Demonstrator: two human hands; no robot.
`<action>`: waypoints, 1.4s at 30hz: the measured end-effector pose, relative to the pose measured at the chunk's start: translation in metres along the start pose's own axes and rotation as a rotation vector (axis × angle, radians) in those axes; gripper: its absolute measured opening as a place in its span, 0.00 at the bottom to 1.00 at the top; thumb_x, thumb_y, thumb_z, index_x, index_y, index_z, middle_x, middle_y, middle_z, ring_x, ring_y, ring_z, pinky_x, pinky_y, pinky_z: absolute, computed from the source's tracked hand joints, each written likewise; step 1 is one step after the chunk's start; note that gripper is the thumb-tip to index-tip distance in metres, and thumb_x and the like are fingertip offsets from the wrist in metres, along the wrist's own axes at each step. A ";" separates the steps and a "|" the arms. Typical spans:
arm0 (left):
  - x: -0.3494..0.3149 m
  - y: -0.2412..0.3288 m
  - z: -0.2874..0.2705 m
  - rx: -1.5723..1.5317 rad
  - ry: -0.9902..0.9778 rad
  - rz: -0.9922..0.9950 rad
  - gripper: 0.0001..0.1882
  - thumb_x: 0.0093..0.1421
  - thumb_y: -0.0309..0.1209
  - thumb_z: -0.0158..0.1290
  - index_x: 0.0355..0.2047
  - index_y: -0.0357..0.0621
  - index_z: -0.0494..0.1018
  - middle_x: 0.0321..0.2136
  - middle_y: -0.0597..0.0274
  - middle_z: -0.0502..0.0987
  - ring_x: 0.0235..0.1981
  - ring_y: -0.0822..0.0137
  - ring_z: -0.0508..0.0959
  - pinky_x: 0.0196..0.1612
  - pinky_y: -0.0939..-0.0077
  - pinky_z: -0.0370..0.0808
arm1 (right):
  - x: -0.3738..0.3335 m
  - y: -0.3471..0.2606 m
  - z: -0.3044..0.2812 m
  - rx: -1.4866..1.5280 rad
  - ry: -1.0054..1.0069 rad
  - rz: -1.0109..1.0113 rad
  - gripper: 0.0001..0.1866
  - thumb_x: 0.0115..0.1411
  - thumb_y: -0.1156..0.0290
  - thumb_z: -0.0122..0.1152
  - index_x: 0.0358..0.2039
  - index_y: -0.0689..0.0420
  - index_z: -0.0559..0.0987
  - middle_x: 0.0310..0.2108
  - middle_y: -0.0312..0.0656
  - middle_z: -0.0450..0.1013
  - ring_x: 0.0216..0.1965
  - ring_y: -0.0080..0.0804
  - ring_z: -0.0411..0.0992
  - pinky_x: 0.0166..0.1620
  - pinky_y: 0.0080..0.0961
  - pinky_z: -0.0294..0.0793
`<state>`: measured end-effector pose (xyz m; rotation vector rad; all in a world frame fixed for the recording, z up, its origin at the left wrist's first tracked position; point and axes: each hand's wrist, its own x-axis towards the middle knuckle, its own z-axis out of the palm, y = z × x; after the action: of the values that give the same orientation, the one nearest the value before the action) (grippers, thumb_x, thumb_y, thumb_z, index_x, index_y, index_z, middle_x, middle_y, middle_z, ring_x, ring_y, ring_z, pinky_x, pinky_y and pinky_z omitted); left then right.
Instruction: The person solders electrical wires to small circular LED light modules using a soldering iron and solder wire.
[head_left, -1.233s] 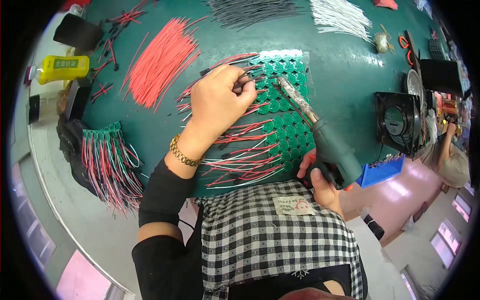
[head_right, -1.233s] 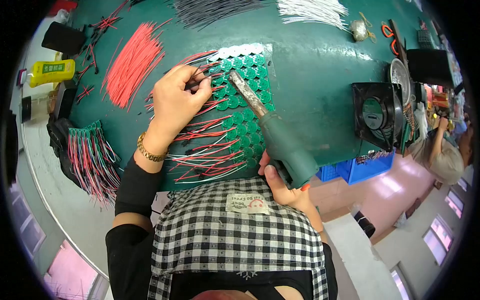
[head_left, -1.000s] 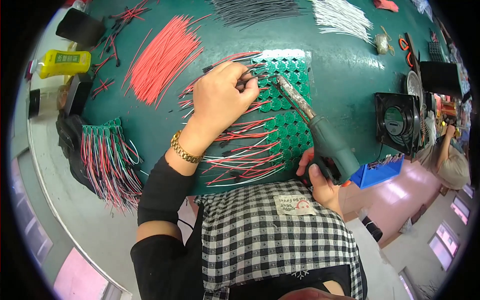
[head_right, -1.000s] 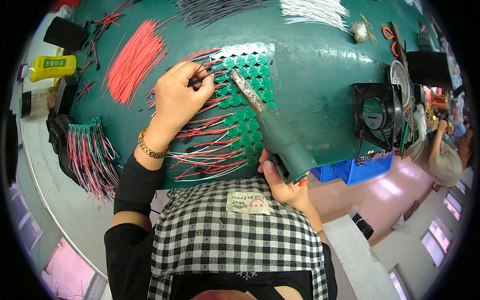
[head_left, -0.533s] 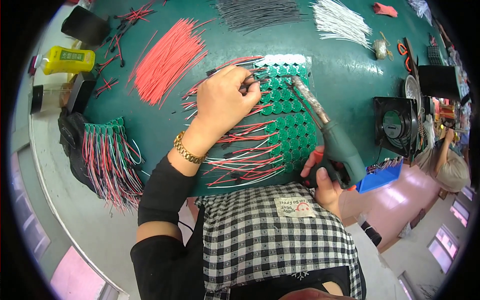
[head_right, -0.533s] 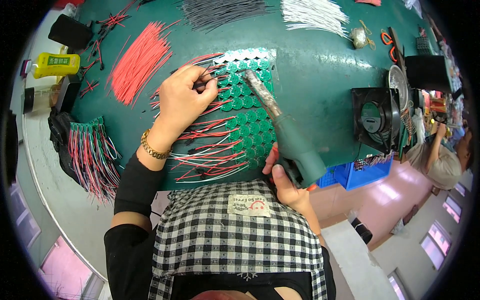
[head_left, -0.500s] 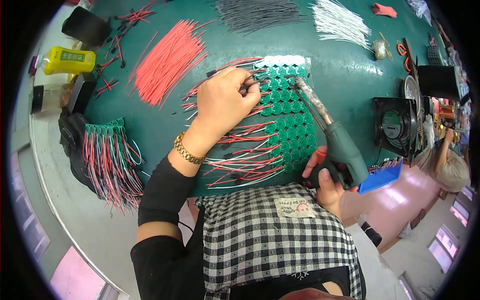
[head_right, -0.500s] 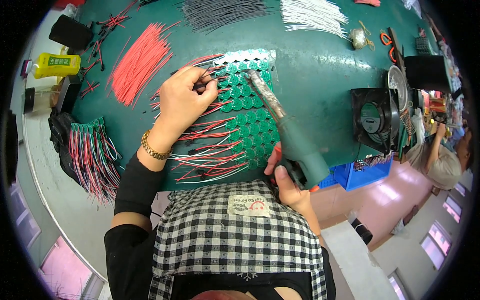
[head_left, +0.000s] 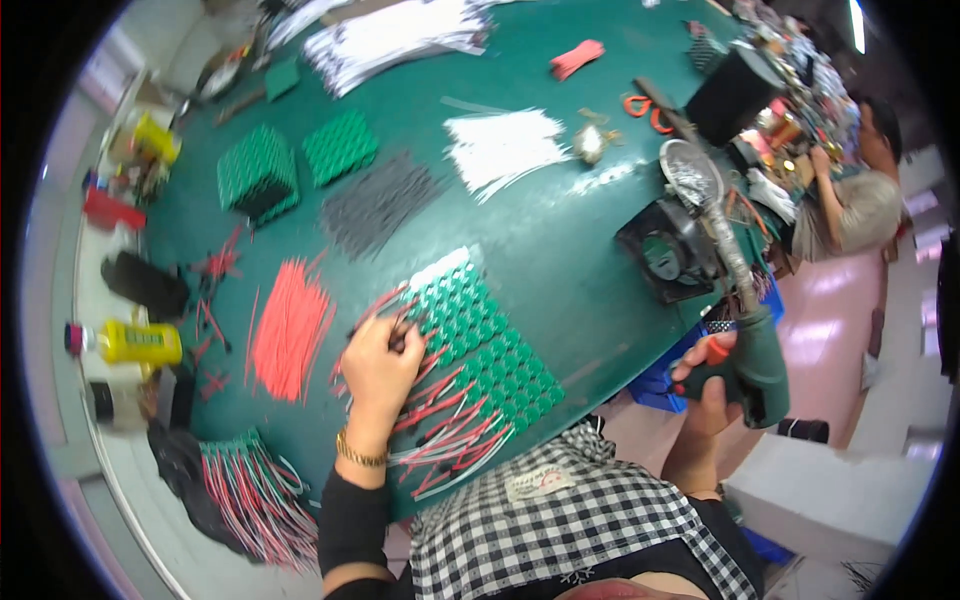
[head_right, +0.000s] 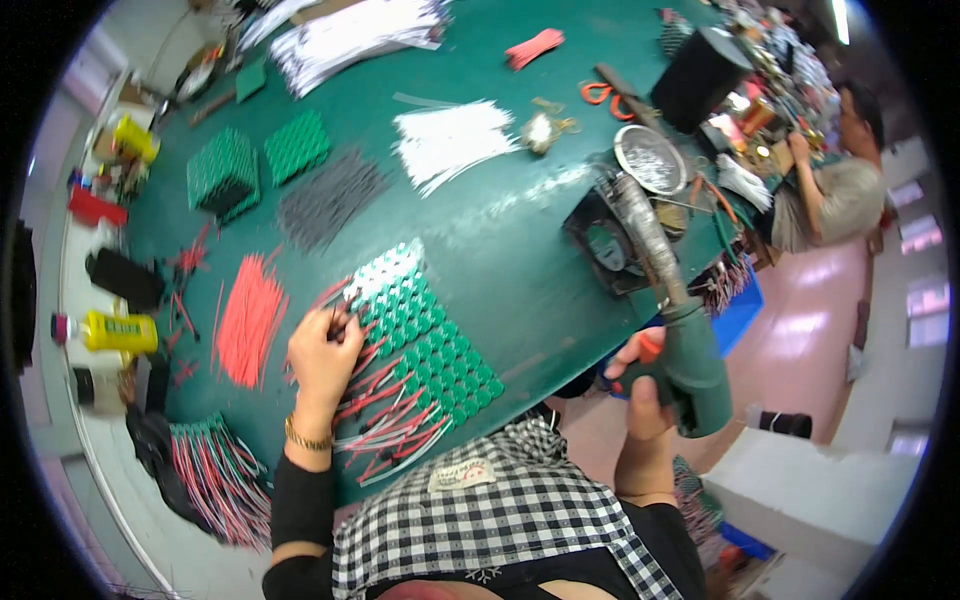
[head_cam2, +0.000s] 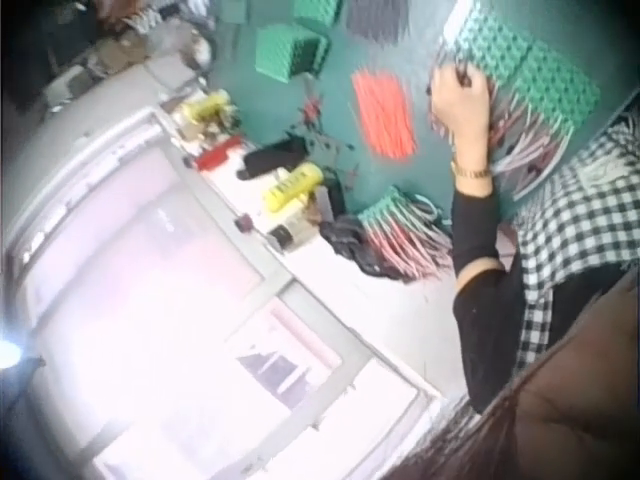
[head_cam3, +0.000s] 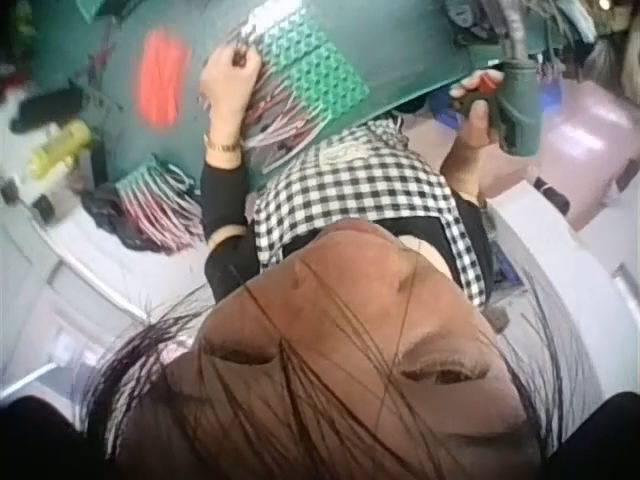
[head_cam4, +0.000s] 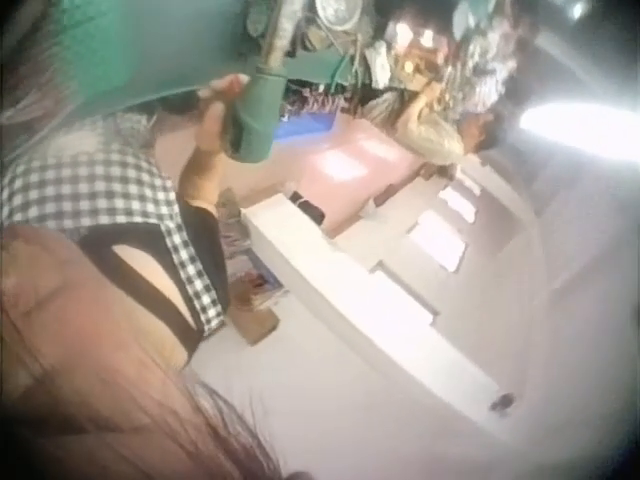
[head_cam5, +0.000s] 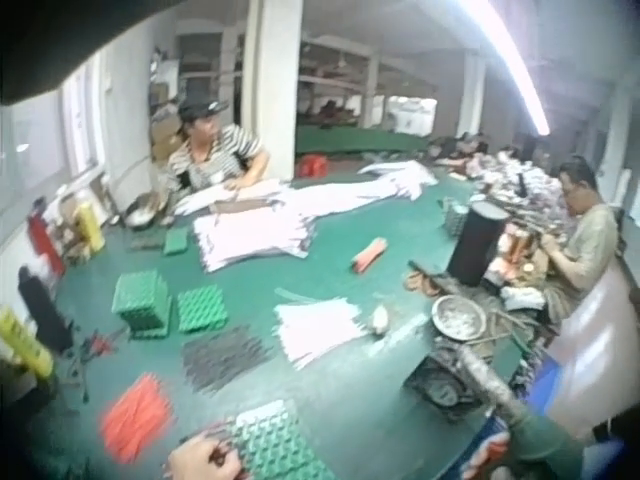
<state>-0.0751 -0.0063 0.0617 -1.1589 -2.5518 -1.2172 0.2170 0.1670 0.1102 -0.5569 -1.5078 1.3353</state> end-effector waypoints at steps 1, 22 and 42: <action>-0.001 0.000 0.000 -0.012 -0.003 0.046 0.06 0.45 0.24 0.57 0.20 0.37 0.70 0.16 0.57 0.70 0.17 0.64 0.72 0.23 0.74 0.68 | 0.007 -0.005 -0.008 -0.030 0.034 -0.061 0.29 0.54 0.57 0.60 0.49 0.61 0.64 0.32 0.44 0.66 0.25 0.27 0.68 0.28 0.21 0.70; -0.007 -0.003 -0.003 0.149 -0.008 -0.017 0.05 0.47 0.25 0.57 0.21 0.39 0.72 0.19 0.59 0.73 0.18 0.66 0.74 0.24 0.73 0.71 | 0.062 0.054 -0.053 -0.041 0.247 -0.119 0.12 0.56 0.77 0.55 0.41 0.65 0.71 0.25 0.37 0.70 0.21 0.22 0.68 0.24 0.18 0.69; -0.005 -0.008 0.005 0.090 -0.036 0.006 0.06 0.47 0.30 0.56 0.21 0.43 0.71 0.20 0.60 0.73 0.21 0.59 0.75 0.24 0.68 0.71 | -0.042 0.041 0.056 0.512 -0.238 0.573 0.20 0.56 0.69 0.53 0.47 0.64 0.64 0.25 0.44 0.68 0.20 0.30 0.70 0.24 0.23 0.71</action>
<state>-0.0763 -0.0088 0.0513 -1.1793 -2.5976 -1.0773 0.1729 0.1176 0.0630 -0.5253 -1.1465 2.2123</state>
